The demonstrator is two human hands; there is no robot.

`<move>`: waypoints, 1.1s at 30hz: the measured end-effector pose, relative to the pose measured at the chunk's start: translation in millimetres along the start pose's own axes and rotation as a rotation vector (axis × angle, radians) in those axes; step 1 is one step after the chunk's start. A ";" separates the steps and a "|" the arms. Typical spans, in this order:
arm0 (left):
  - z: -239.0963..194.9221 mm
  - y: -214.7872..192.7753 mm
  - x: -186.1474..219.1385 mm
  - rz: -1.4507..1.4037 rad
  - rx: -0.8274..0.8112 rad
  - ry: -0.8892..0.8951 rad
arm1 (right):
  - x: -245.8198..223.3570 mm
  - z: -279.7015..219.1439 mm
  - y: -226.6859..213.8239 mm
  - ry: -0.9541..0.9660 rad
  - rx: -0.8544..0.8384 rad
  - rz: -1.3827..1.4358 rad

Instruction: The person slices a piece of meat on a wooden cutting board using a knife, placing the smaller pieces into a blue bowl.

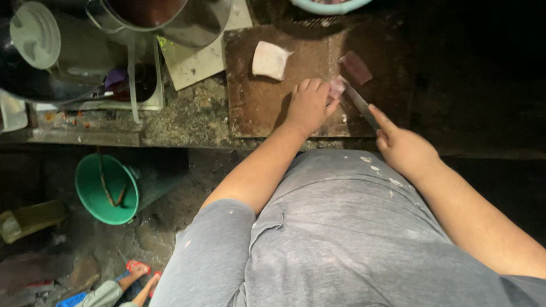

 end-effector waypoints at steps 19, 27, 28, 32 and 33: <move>-6.9 -17.0 -22.7 -0.075 0.100 0.133 | -22.6 33.4 -5.2 -0.060 -0.132 -0.037; -4.6 -15.4 -22.6 -0.001 0.069 0.124 | -49.8 72.0 0.6 -0.212 0.033 -0.043; -4.7 -16.3 -22.0 0.012 0.076 0.100 | -45.9 65.4 0.6 -0.216 0.031 -0.019; -1.0 -16.9 -23.9 0.031 0.079 -0.191 | -17.5 18.5 3.3 -0.067 -0.185 -0.066; 4.1 -21.3 -24.5 0.044 0.102 -0.117 | -11.4 10.6 0.9 -0.052 -0.215 -0.107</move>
Point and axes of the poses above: each hand's wrist, its own z-axis towards the middle knuckle, its own y-axis out of the palm, x = y × z, the point moved 2 cm from there along z, towards the middle knuckle, and after that the axes turned 15 degrees about -z, right-handed, at the moved point
